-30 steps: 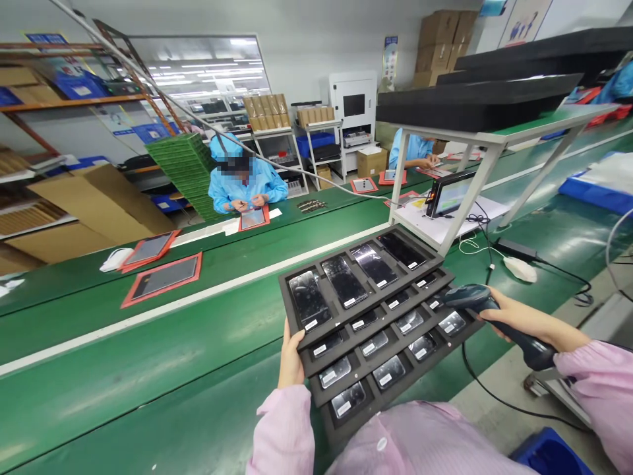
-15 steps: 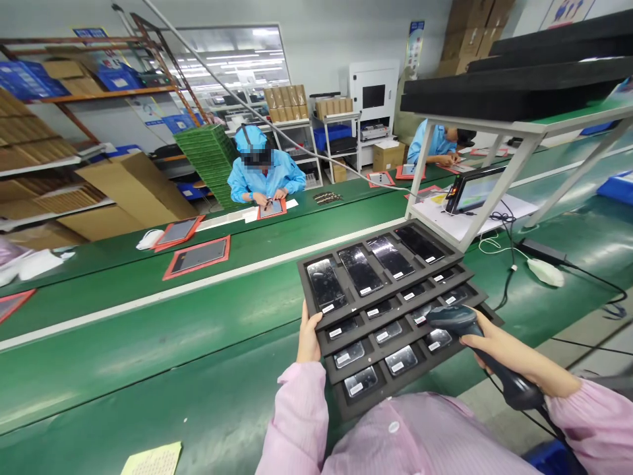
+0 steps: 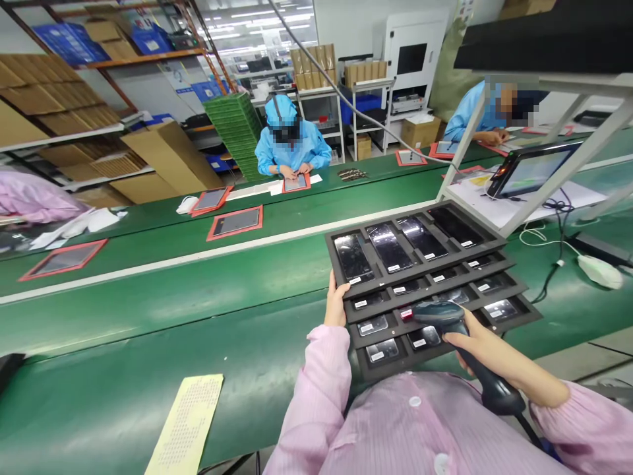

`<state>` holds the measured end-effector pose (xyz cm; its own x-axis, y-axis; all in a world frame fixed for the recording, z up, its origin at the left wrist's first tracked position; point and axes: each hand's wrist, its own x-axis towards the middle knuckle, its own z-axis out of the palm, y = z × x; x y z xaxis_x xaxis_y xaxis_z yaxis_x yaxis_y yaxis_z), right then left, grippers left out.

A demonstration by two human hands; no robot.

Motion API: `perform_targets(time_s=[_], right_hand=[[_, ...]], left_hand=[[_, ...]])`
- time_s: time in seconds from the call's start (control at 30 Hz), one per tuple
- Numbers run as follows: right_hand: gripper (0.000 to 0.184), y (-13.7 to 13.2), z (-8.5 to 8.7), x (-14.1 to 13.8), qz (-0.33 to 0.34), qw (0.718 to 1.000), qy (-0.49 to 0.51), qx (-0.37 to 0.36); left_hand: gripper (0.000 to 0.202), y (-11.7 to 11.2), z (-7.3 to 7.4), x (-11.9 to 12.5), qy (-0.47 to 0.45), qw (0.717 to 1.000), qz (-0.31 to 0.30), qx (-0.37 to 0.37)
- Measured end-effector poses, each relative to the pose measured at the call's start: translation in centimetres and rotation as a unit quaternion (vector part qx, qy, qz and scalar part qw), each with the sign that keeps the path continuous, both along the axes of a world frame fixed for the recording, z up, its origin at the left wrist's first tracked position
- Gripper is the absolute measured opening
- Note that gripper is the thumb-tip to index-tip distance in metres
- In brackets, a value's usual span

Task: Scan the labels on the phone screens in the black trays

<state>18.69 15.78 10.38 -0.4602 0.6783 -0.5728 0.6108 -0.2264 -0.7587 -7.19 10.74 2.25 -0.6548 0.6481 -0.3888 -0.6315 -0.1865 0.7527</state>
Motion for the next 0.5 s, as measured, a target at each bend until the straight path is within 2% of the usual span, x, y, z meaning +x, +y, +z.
perform_targets(time_s=[0.13,0.27,0.5], right_hand=[[0.067,0.2,-0.6,0.0,-0.008,1.000,-0.006,0.013],[0.068,0.1,-0.9,-0.1,-0.002,1.000,-0.001,-0.019],[0.048,-3.2,0.3,-5.0,0.040,0.995,0.020,-0.094]], left_hand=[[0.091,0.1,-0.3,-0.1,0.012,1.000,0.001,0.013],[0.088,0.0,-0.4,-0.1,0.019,1.000,-0.010,0.013],[0.087,0.1,-0.2,-0.1,0.013,1.000,-0.018,0.002]])
